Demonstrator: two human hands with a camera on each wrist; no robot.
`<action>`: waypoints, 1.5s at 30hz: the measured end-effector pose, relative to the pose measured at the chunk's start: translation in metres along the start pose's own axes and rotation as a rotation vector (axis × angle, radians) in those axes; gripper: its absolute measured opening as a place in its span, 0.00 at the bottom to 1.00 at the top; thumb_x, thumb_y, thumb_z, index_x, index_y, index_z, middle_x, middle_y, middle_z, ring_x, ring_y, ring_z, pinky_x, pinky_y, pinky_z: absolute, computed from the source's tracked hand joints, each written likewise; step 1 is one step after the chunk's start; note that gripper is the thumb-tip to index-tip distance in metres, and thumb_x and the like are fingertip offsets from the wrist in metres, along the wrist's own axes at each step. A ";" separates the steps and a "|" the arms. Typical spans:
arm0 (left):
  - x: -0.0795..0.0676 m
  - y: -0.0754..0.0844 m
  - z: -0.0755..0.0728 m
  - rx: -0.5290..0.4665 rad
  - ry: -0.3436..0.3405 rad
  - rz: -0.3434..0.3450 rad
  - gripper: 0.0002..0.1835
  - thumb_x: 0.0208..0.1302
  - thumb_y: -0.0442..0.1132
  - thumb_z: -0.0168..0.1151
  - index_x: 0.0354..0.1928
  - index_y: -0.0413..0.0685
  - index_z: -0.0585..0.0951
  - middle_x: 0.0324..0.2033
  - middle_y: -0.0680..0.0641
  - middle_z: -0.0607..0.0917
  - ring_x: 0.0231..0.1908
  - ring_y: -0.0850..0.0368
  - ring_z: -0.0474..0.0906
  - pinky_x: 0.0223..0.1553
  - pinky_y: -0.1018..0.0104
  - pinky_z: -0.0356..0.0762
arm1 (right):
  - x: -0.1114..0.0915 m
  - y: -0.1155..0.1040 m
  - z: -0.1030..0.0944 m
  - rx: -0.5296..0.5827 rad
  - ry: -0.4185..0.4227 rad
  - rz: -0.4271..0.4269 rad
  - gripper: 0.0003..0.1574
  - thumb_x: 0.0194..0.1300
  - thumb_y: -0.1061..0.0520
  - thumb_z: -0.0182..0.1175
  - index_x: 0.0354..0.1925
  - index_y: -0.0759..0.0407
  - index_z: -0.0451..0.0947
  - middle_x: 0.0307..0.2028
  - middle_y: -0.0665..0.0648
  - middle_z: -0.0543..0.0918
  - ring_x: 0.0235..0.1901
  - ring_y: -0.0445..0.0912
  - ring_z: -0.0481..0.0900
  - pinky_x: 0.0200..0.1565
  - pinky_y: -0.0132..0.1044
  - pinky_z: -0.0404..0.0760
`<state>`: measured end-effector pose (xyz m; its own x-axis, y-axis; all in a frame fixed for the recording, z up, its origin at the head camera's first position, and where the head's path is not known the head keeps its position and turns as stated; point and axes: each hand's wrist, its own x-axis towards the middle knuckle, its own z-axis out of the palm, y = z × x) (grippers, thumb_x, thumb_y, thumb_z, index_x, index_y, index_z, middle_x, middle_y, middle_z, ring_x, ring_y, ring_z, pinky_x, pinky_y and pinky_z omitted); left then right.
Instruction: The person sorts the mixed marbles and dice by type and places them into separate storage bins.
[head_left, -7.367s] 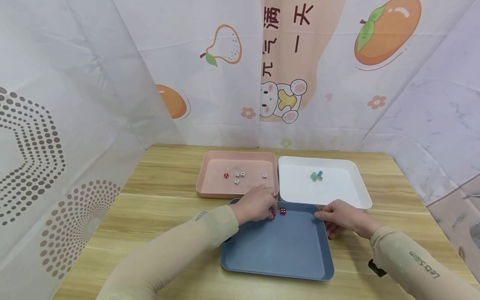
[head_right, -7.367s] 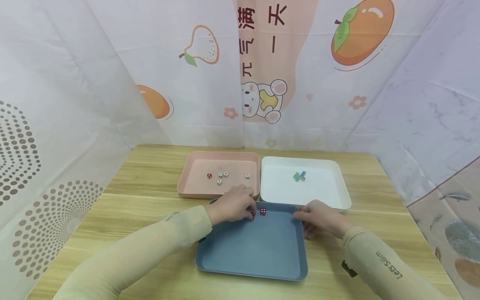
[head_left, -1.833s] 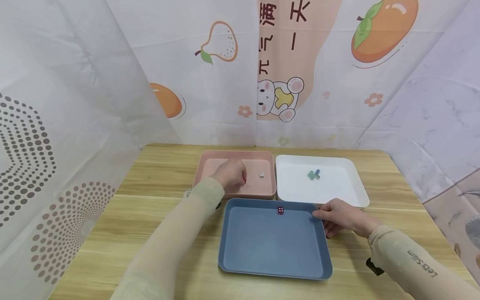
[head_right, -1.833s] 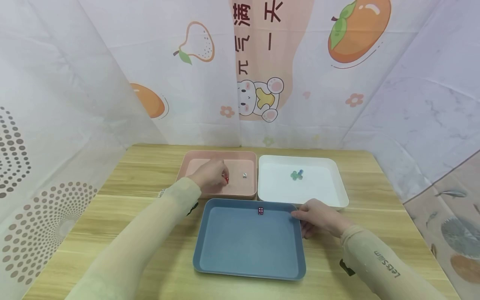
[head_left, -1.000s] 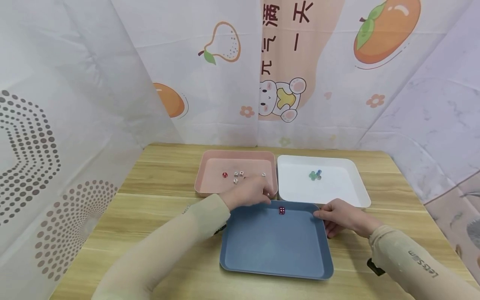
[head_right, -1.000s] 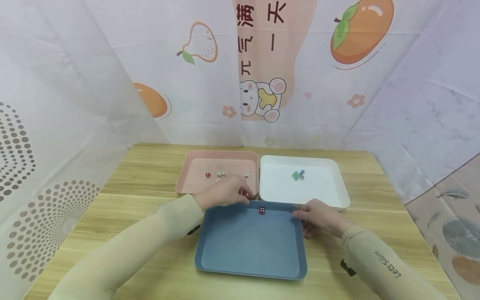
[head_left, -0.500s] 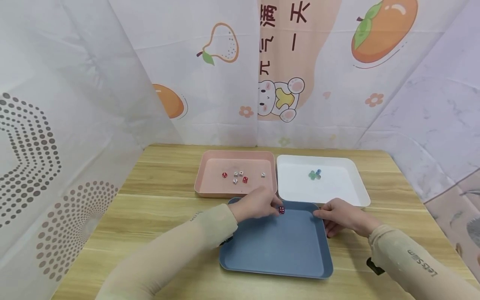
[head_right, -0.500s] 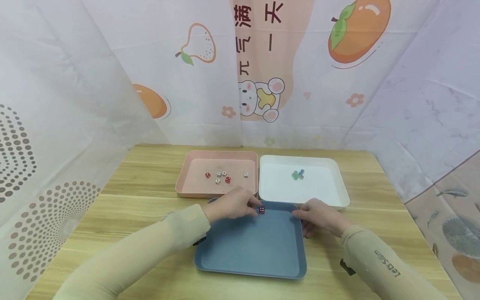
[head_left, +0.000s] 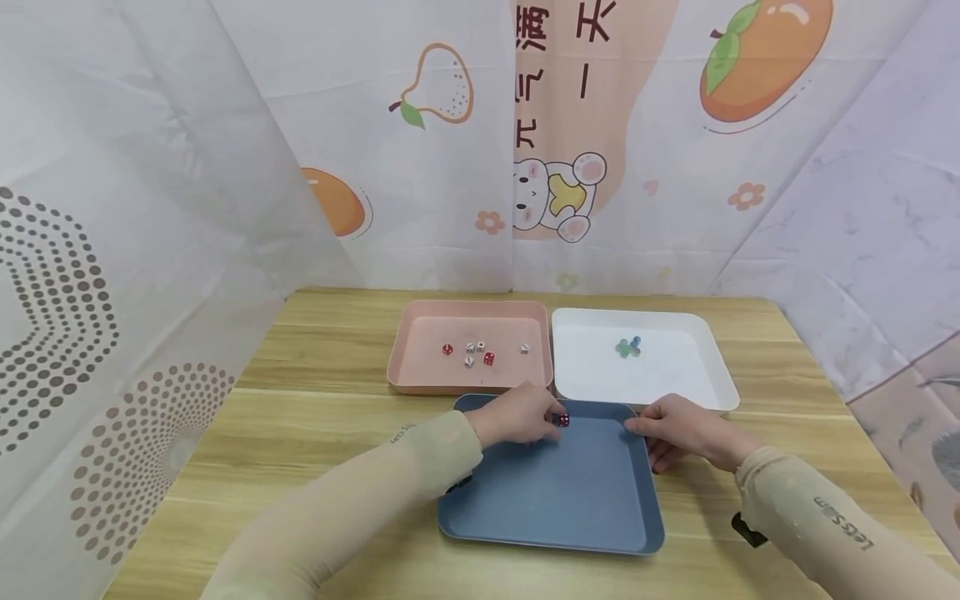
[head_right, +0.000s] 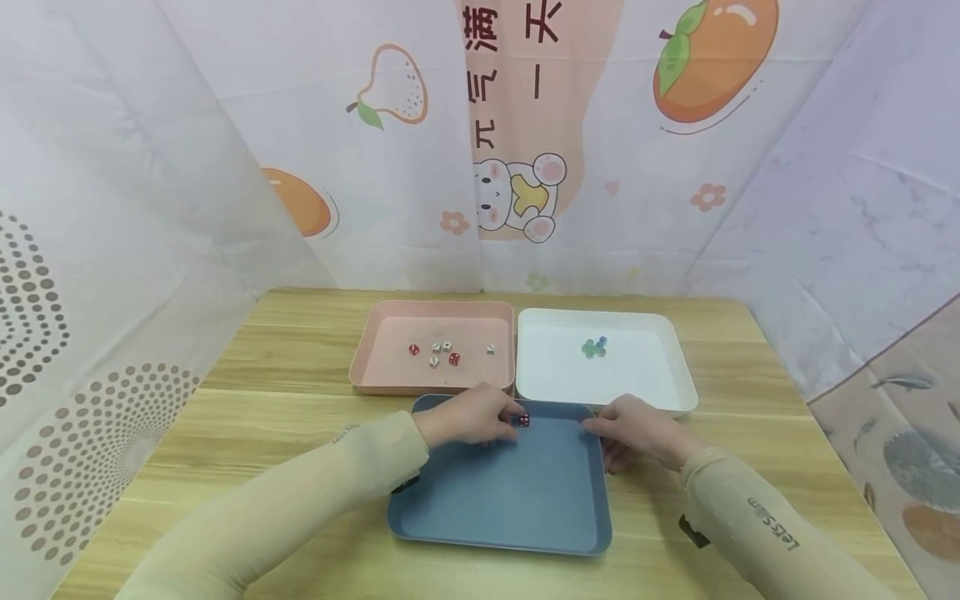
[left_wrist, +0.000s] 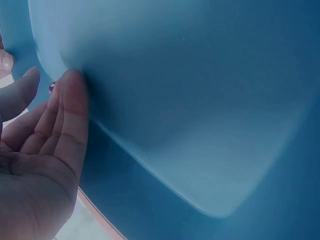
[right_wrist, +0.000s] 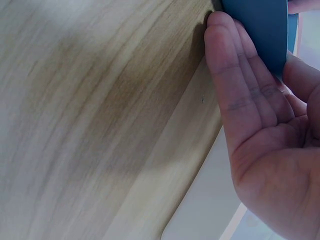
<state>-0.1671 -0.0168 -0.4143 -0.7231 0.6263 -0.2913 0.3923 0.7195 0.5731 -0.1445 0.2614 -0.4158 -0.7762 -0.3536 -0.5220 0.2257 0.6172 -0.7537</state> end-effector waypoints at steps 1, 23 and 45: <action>0.000 0.000 0.000 -0.010 0.003 0.001 0.18 0.67 0.38 0.70 0.58 0.46 0.85 0.25 0.56 0.82 0.20 0.65 0.76 0.23 0.75 0.78 | 0.000 0.000 0.000 -0.001 0.000 -0.001 0.21 0.76 0.50 0.59 0.32 0.65 0.81 0.25 0.57 0.85 0.26 0.48 0.85 0.34 0.44 0.90; 0.001 -0.001 0.003 0.063 0.044 0.052 0.05 0.62 0.38 0.75 0.38 0.51 0.88 0.27 0.58 0.82 0.29 0.64 0.76 0.32 0.75 0.76 | 0.002 0.001 0.000 0.004 -0.007 0.000 0.21 0.76 0.49 0.59 0.32 0.64 0.81 0.25 0.57 0.85 0.26 0.48 0.85 0.34 0.43 0.89; -0.002 0.000 0.000 0.090 0.033 0.048 0.03 0.63 0.38 0.74 0.37 0.48 0.91 0.26 0.58 0.83 0.28 0.65 0.76 0.31 0.76 0.77 | 0.000 0.000 0.001 0.001 0.003 -0.010 0.21 0.76 0.49 0.59 0.32 0.65 0.81 0.24 0.57 0.85 0.26 0.48 0.85 0.33 0.43 0.90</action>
<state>-0.1654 -0.0176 -0.4136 -0.7201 0.6515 -0.2389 0.4751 0.7138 0.5146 -0.1440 0.2606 -0.4164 -0.7804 -0.3572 -0.5133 0.2188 0.6130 -0.7592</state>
